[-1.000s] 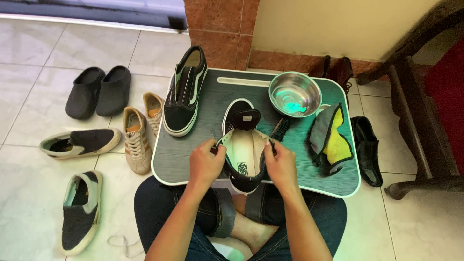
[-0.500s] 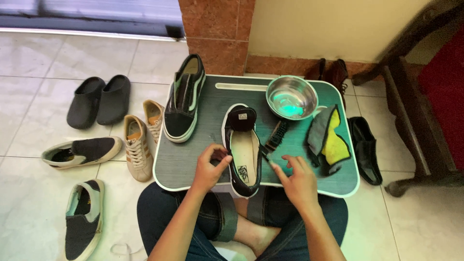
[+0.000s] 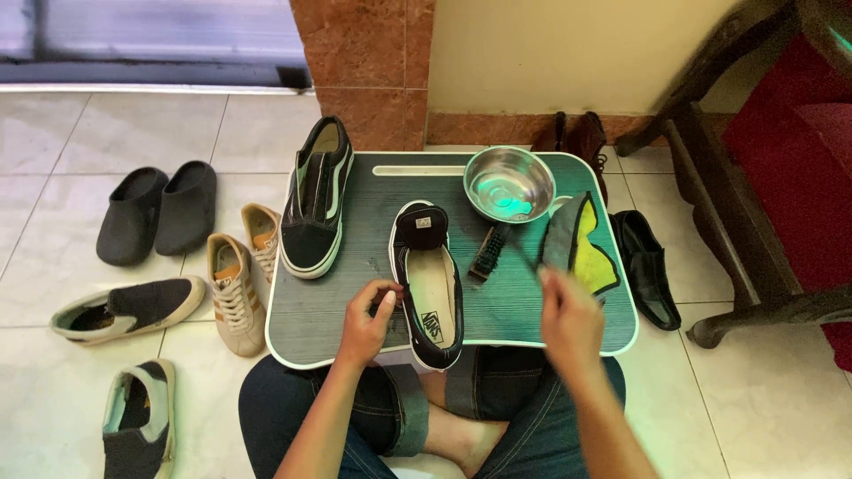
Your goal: Cleaning the interior lining and exterior of a black sneaker using a brush, cloth, and cleaning solution.
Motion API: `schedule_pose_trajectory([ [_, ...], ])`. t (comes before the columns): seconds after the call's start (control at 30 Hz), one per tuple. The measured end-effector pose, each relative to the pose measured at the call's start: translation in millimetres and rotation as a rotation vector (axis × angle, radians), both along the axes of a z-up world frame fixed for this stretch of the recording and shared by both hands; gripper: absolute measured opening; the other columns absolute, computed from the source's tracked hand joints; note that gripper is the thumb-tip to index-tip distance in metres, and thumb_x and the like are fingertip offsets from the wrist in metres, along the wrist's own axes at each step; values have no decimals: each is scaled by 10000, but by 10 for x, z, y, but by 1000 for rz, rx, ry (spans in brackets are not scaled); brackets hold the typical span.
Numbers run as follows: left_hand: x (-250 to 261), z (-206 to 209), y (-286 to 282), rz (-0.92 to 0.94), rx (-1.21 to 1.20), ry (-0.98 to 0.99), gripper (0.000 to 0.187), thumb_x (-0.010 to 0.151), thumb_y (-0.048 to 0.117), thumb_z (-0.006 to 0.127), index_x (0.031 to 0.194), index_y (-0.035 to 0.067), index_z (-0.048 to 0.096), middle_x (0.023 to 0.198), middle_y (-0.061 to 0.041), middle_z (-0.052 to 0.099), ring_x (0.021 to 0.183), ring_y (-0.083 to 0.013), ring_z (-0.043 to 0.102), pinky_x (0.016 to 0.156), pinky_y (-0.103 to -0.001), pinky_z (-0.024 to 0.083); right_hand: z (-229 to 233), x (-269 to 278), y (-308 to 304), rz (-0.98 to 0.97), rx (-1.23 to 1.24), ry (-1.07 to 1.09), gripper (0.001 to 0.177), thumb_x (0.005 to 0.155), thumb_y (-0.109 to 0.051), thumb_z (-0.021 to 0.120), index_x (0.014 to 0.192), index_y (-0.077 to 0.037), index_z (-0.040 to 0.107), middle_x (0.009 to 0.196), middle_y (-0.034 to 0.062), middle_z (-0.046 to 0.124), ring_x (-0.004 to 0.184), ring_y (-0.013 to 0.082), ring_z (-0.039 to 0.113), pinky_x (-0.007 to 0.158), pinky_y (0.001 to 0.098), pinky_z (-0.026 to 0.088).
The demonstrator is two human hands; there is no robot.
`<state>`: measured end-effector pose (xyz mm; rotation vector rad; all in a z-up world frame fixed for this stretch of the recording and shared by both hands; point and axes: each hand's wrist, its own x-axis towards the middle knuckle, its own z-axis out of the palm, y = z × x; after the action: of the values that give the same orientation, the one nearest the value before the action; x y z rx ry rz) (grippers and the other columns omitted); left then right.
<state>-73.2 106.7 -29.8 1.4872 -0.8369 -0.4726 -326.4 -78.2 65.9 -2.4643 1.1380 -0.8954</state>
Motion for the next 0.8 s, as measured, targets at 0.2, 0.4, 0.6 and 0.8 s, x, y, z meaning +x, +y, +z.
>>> schedule_pose_trajectory([
  [0.2, 5, 3, -5, -7, -2, -12, 347, 1074, 363, 577, 1073, 92, 793, 899, -148, 796, 884, -271, 761, 866, -434, 582, 4, 569, -1251, 131, -10, 15, 315, 998, -193, 776, 1278, -55, 726, 1034, 237, 735, 1004, 493, 719, 894, 595, 551],
  [0.4, 2, 8, 8, 1, -12, -23, 310, 1057, 318, 594, 1057, 84, 797, 885, -143, 793, 859, -248, 742, 857, -421, 574, -313, 851, -1668, 95, 91, 324, 276, 1006, -202, 668, 1226, -95, 795, 1087, 196, 691, 1008, 496, 746, 873, 587, 600],
  [0.6, 7, -78, 11, -1, -11, -78, 313, 1020, 362, 669, 1079, 83, 798, 880, -135, 777, 836, -230, 718, 813, -409, 572, -476, 998, -1794, 70, 24, 408, 132, 964, -267, 732, 1079, -203, 743, 991, 74, 724, 938, 403, 776, 826, 544, 611],
  [0.8, -4, -53, 13, 6, -12, -77, 275, 1008, 336, 692, 1076, 90, 796, 890, -134, 779, 839, -244, 722, 835, -411, 578, -398, 1019, -1702, 61, 95, 367, 146, 985, -231, 706, 1100, -153, 749, 1065, 143, 749, 1009, 456, 762, 883, 578, 605],
])
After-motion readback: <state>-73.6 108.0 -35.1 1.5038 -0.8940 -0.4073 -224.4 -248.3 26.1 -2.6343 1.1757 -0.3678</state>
